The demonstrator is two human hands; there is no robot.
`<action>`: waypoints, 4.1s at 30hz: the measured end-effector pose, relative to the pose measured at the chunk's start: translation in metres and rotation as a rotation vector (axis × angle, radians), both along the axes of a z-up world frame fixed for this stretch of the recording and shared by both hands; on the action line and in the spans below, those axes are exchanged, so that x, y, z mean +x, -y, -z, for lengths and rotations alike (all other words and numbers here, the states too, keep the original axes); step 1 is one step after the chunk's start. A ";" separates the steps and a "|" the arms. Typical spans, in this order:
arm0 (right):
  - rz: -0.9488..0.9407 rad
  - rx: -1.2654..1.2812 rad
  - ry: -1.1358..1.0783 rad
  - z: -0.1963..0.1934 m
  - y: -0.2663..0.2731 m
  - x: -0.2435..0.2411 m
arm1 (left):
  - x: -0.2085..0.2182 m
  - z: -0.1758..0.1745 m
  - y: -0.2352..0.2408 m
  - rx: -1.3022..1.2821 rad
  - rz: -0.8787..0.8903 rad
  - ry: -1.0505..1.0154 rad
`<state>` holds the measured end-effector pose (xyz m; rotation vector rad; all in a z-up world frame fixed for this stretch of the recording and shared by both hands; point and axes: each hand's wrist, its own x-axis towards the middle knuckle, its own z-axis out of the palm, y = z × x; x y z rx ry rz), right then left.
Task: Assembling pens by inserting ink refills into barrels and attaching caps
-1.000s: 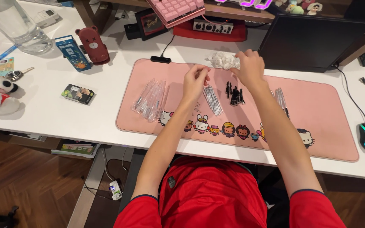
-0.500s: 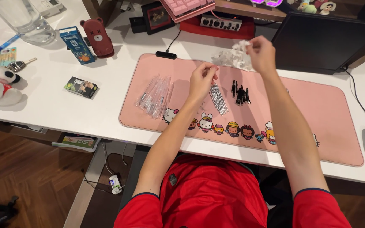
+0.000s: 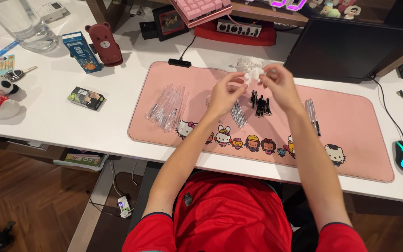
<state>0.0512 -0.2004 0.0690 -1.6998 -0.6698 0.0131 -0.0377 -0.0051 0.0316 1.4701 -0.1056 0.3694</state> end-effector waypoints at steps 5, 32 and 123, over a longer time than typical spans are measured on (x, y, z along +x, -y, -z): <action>0.068 -0.001 -0.022 0.018 -0.007 -0.014 | 0.003 0.000 0.003 -0.029 0.047 0.005; 0.496 0.267 0.067 0.048 0.049 -0.002 | 0.014 0.011 -0.014 0.646 -0.298 0.171; 0.127 0.455 -0.213 0.055 0.011 -0.025 | -0.006 -0.013 0.037 0.081 0.121 0.075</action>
